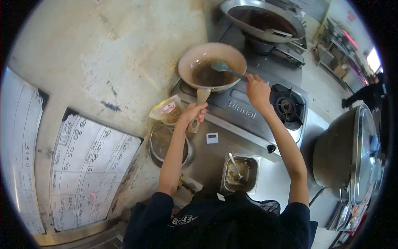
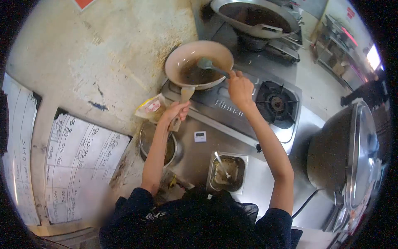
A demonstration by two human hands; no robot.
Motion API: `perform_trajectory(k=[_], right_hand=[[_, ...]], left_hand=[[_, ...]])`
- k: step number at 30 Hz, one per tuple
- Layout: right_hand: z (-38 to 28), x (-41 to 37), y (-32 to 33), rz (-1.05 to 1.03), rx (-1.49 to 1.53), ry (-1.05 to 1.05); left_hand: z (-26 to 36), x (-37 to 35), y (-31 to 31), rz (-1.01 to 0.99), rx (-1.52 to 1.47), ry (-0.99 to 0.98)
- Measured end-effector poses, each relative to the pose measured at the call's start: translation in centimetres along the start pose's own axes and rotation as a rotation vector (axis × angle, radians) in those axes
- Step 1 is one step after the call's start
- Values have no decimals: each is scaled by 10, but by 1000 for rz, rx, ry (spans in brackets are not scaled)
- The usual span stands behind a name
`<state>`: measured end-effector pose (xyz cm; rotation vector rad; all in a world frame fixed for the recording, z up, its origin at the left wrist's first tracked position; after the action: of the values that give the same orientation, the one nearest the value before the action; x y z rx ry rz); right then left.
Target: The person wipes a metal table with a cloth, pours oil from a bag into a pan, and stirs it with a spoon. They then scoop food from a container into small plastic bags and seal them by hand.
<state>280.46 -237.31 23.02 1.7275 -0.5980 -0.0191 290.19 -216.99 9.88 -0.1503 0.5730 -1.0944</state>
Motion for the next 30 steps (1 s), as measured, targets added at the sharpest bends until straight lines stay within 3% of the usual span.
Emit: perform_trajectory(k=[3,5,7,8,10,12,14,15,17,20,21,22,24,26,28,30], right_hand=[[-33,-21,10,58,173,28],[-65,-48,27,95,360,82],[-101,-84,37,73,484,162],[-117,-102,40,58,526,190],[-145,-137,28,-170,524,173],[-172,-164,2,-454,572,124],[-189,-191,-49,-601,438,93],[-195,-201,-74,-594,440,80],[-211,-218,-111,-443,-24,211],[-218,-228,-142,-483,159,105],[-219,-229,-140,-479,163,89],[-221,-229,-131,-403,150,98],[-211,-225,-100,-322,145,85],[-194,-220,-27,-191,466,158],[-155,-229,3,-226,518,95],[-104,-248,17,-237,576,-23]], left_hand=[[0,-15,-10,34,-91,-66],[-2,-40,-26,71,-478,-183],[-73,-54,-4,66,-601,-171],[-100,-69,-6,151,-480,-175],[-144,-98,-36,268,-334,-210],[-157,-106,-52,297,-310,-238],[-170,-101,-40,380,-131,-190],[-174,-96,-32,415,-36,-167],[-188,-82,-17,480,154,-123],[-189,-62,-11,568,445,-62],[-164,-59,-17,614,489,-121],[-137,-52,-20,658,534,-178],[-100,-50,-26,956,1021,-697],[-102,-25,3,1104,1147,-721],[-88,-9,-2,1161,1351,-712],[-79,4,6,1178,1263,-612]])
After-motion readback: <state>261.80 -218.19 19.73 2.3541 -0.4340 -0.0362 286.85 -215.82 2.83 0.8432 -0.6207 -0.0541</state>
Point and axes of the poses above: each hand's wrist, its own x-axis towards the middle knuckle, its own y-axis out of the back of the hand, z = x × y, the point moved 7 cm from there along x, towards the middle knuckle, and after that the axes turned 9 degrees about -z, right-handed, at the moved point
